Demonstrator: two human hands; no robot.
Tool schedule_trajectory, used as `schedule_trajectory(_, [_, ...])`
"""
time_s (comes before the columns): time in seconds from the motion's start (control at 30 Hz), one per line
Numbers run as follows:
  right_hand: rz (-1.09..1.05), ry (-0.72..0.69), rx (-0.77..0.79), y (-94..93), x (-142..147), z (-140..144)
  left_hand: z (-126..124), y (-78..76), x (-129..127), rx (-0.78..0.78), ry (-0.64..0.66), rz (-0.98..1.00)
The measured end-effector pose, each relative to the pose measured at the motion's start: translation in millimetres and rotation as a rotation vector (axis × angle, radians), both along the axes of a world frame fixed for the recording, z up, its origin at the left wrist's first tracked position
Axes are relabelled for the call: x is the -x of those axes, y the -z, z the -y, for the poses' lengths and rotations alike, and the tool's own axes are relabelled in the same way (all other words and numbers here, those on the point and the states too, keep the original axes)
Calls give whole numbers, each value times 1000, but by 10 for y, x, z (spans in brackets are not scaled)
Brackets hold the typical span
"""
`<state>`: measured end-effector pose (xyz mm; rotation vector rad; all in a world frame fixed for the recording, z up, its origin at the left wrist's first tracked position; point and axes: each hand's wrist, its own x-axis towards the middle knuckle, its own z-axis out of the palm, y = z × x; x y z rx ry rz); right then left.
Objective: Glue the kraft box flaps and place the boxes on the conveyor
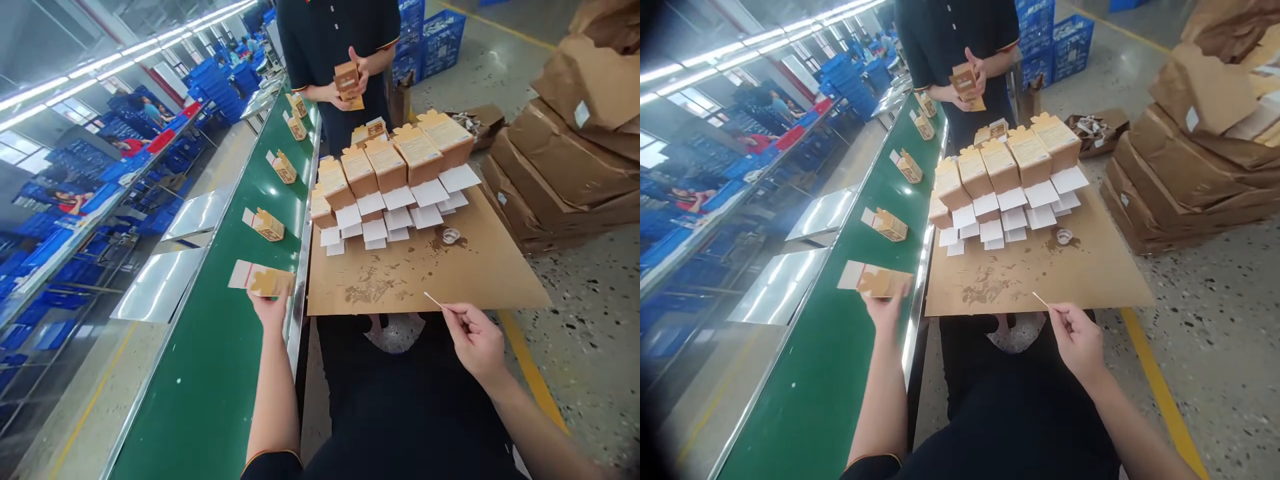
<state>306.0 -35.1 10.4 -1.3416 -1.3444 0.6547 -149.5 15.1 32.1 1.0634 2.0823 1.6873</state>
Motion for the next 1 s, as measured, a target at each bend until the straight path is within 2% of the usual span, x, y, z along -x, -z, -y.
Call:
schedule_trajectory(0.1, [15,0,-4,-37,-67,-44,-54,-38,403,102,-128,48])
schedule_trajectory(0.17, [10,12,-4,-52,-84,-80,-87,-17,498,216,-160,91])
schedule_trajectory(0.23, [1,34,-5,-55,-115,-94,-85,7,496,232,-172,65])
schedule_trajectory(0.3, [4,71,4,-48,-174,-76,-48,8,428,128,-262,-82])
schedule_trajectory(0.37, [14,116,23,-43,-248,-35,-15,-11,295,-36,-374,-259])
schedule_trajectory(0.4, [21,138,30,-47,-282,-12,-21,-23,201,-118,-386,-306])
schedule_trajectory(0.43, [29,158,35,-58,-308,7,-53,-32,87,-183,-349,-305])
schedule_trajectory(0.5, [48,178,36,-102,-331,29,-216,-40,-184,-219,-157,-174])
schedule_trajectory(0.57, [63,174,30,-167,-312,26,-499,-41,-461,-146,41,61])
schedule_trajectory(0.6, [63,163,25,-201,-292,19,-668,-45,-583,-89,99,182])
schedule_trajectory(0.7, [40,134,-7,-274,-225,-6,-1160,-85,-836,80,136,430])
schedule_trajectory(0.8, [20,129,-14,-275,-193,-10,-1477,-143,-974,213,168,503])
schedule_trajectory(0.9, [7,135,1,-225,-194,5,-1562,-142,-1080,243,240,497])
schedule_trajectory(1.0, [-6,144,17,-171,-216,24,-1497,-70,-1123,229,295,455])
